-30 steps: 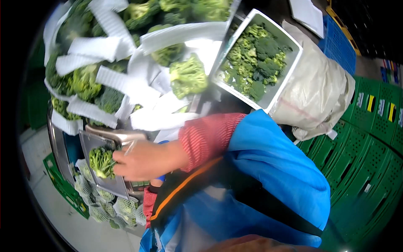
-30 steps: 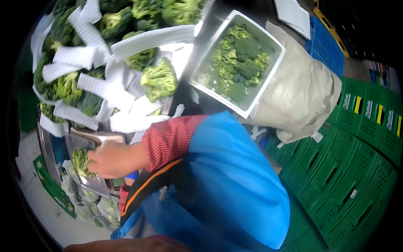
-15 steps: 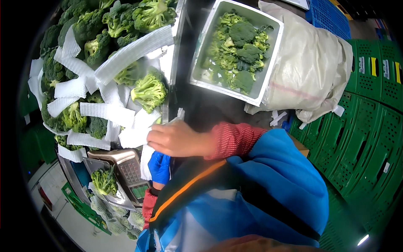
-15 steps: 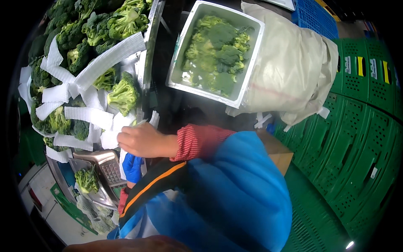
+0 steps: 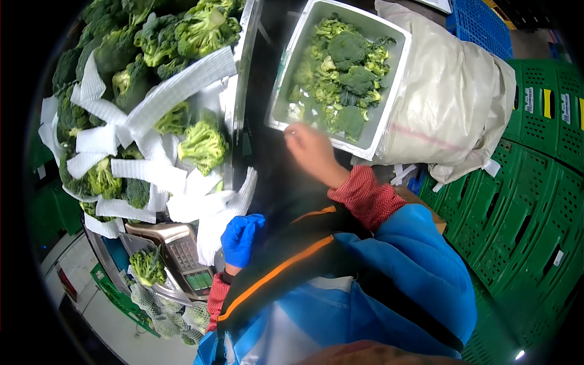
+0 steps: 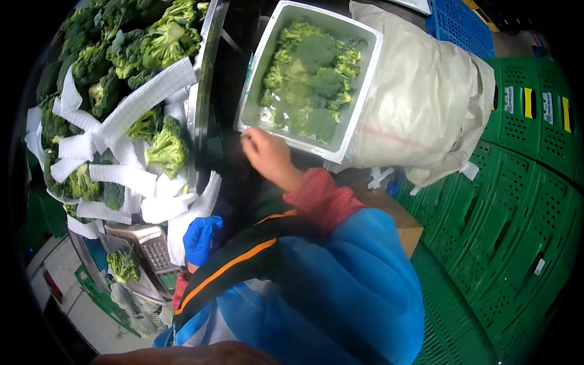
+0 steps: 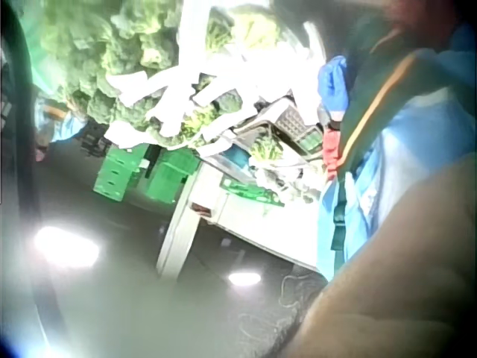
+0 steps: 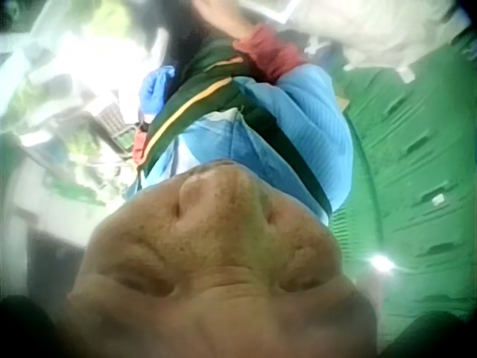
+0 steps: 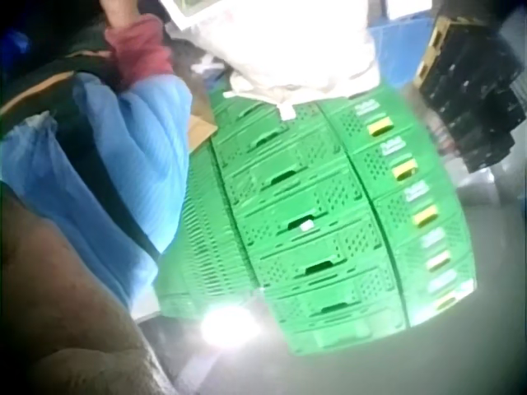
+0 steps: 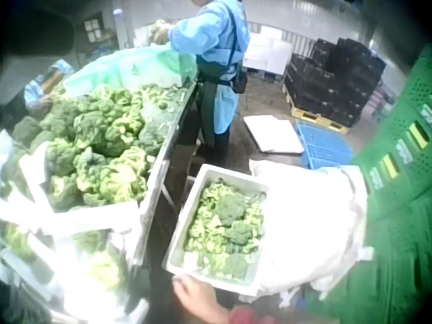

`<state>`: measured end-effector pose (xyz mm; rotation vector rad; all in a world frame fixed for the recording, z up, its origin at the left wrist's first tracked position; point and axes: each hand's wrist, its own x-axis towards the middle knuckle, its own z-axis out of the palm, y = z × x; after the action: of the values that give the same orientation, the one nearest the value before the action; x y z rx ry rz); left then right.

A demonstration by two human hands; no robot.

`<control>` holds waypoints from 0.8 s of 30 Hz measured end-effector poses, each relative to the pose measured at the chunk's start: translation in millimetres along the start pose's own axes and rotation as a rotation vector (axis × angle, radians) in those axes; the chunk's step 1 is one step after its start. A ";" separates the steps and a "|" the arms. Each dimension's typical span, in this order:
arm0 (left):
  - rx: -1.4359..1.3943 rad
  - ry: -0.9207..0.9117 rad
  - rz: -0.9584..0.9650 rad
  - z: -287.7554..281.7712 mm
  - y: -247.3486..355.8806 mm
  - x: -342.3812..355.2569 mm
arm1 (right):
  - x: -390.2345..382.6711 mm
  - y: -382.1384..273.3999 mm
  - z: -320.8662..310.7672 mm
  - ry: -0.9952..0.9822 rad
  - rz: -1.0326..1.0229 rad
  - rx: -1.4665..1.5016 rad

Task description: The person weighs pieces of broccoli on a digital scale, wraps them in white mesh protective sleeves by hand, and places the packaged items into a crate.

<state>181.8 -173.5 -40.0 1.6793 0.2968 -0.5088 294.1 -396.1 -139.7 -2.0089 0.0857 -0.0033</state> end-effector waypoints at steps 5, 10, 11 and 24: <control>-0.039 -0.037 0.080 29.6 13.5 46.7 | 60.5 100.7 -29.8 0.045 0.298 -0.156; 0.130 -0.099 0.040 49.8 28.2 91.3 | 154.9 163.5 -95.8 0.085 0.549 -0.396; 0.062 -0.078 -0.014 50.3 19.3 94.4 | 172.9 178.4 -102.9 0.081 0.549 -0.393; -0.012 0.044 -0.210 72.2 31.5 133.1 | 239.4 269.3 -114.1 -0.008 0.508 -0.285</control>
<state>300.4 -261.7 -85.7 1.6583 0.5110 -0.6254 512.3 -628.1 -343.2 -2.2167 0.6180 0.3578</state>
